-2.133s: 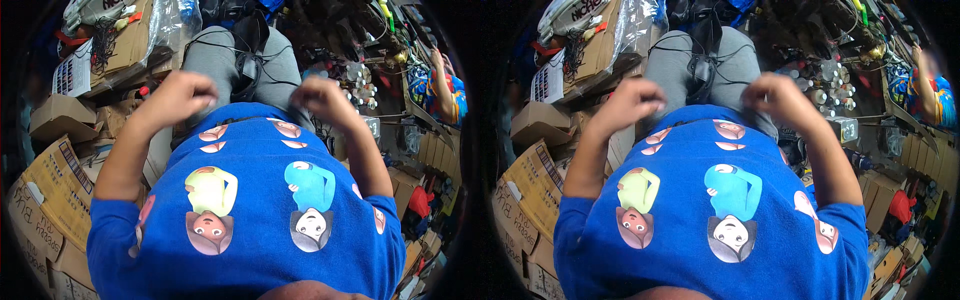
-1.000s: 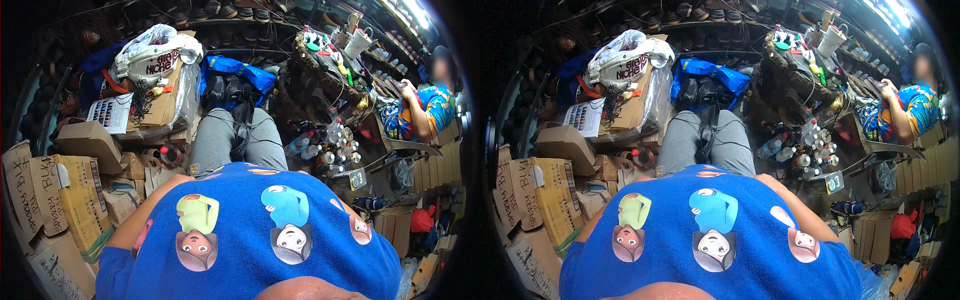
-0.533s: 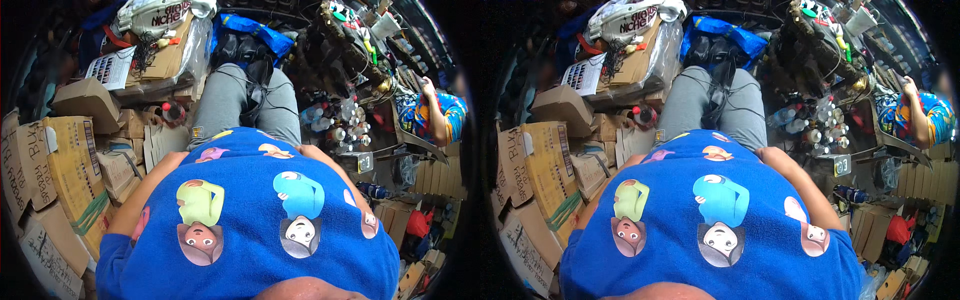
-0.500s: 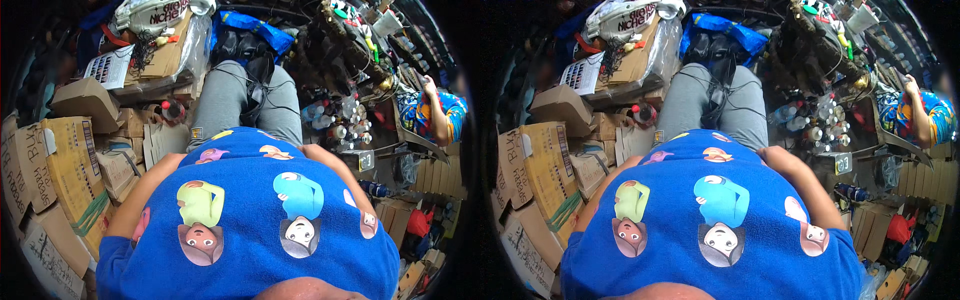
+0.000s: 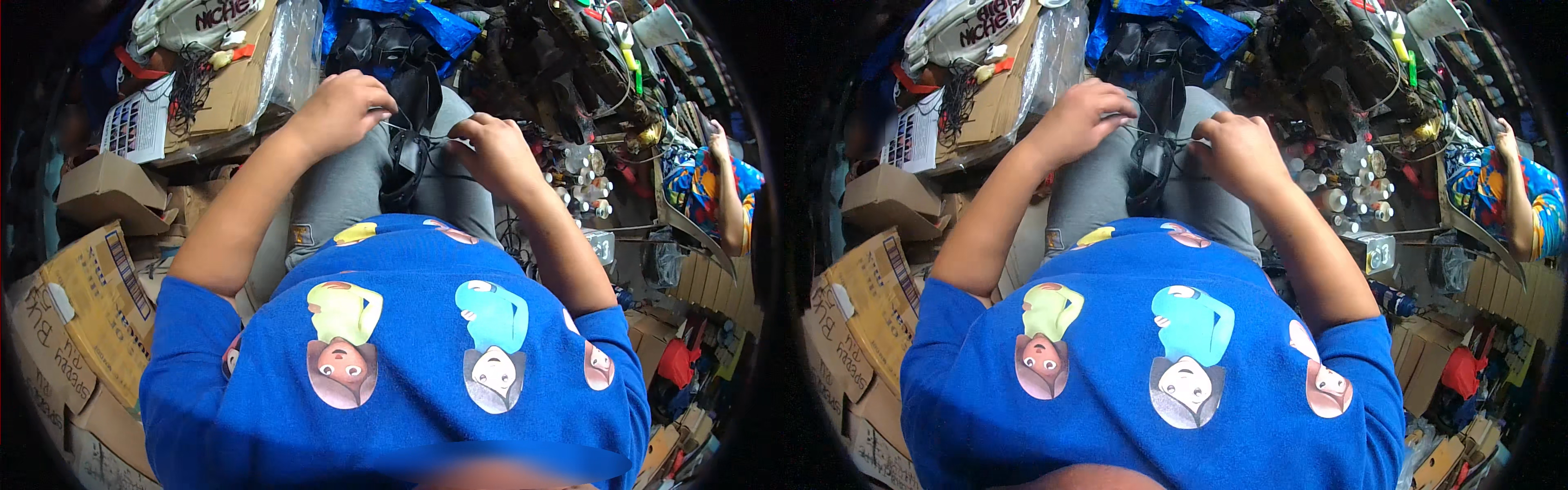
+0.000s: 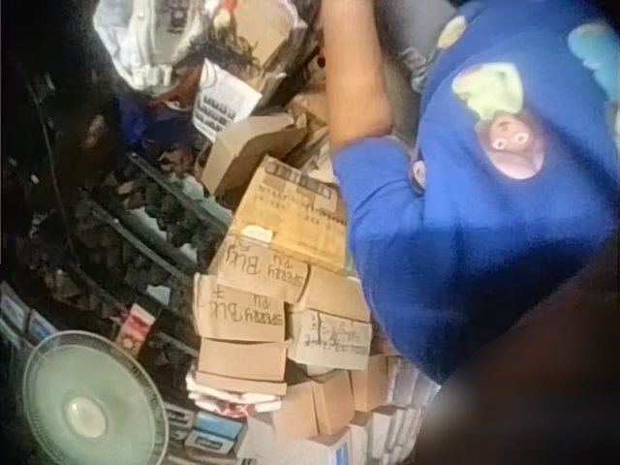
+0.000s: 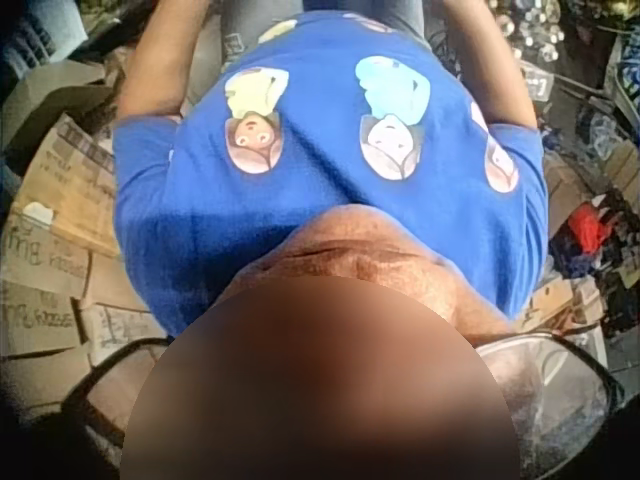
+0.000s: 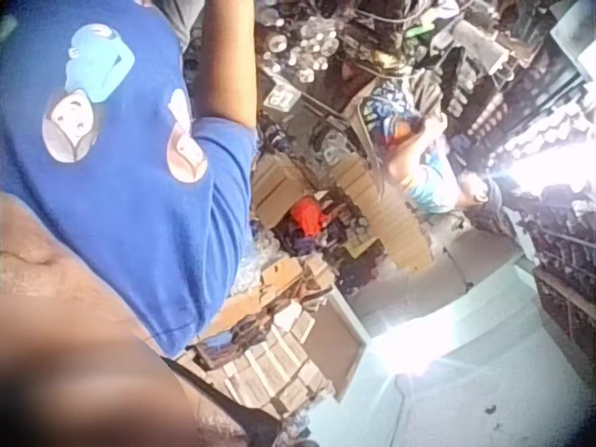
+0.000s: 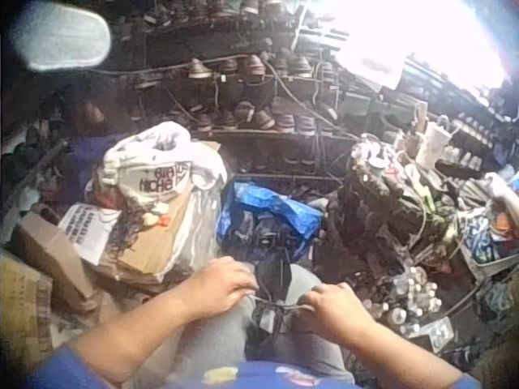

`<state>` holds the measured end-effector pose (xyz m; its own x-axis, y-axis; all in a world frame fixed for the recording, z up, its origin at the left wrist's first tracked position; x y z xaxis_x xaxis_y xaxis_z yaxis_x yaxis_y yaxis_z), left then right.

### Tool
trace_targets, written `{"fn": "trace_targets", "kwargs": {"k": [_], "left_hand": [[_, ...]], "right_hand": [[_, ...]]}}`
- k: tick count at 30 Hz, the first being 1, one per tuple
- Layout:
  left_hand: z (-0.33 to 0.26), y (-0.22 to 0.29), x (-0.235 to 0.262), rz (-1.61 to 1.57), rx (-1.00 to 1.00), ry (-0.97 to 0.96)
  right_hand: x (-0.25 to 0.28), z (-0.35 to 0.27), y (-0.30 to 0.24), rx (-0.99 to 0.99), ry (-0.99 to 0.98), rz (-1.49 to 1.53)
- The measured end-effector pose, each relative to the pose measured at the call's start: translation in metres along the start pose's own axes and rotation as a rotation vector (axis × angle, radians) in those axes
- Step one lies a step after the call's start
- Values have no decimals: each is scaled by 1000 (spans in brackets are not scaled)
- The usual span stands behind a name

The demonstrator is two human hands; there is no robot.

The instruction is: Lacing a black leather shoe while holding it in the lap and trimming the laces with scissors.

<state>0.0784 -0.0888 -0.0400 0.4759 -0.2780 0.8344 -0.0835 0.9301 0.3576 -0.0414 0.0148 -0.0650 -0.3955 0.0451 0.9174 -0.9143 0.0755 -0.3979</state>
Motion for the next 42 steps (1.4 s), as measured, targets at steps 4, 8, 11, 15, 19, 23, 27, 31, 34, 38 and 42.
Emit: {"fn": "trace_targets", "kwargs": {"k": [4, 8, 11, 15, 19, 23, 27, 31, 34, 38, 42], "left_hand": [[6, -14, -47, 148, -8, -322], [10, -23, -67, 29, 59, -461], [15, -8, -73, 37, -37, -519], [7, -5, -83, 222, -100, -597], [-17, -18, -64, 174, -187, -436], [-61, -85, 2, 276, 81, -415], [-123, -150, 92, -46, 798, -325], [-69, -114, 128, -849, 566, 303], [-17, -59, 108, -1482, 270, 332], [-29, -20, 76, -1126, 417, -287], [-59, -68, 98, 261, 168, -330]], "right_hand": [[-13, 9, 1, 23, -53, -124], [-20, 15, 1, 78, -79, -170], [-30, 21, -11, 164, -142, -227], [-40, 27, -17, 216, -180, -300], [-38, 18, 1, 284, -121, -194], [-21, -10, 53, 238, -80, -246], [10, -54, 150, -501, -18, 278], [24, -25, 139, -444, 473, 1498], [31, 19, 79, -91, 481, 1769], [38, 17, 12, 120, -45, 1968], [-10, -46, 69, -86, -263, 710]]}}
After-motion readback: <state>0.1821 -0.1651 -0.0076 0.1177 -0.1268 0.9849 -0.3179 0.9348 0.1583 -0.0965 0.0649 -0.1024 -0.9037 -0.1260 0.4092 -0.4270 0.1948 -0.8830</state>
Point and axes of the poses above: each hand's wrist, its own z-axis towards the middle knuckle, its own x-axis out of the back of the hand, y = z × x, the point moved 9 cm from there along z, towards the middle knuckle, and after that the axes turned 6 degrees about z, right-handed, at the moved point
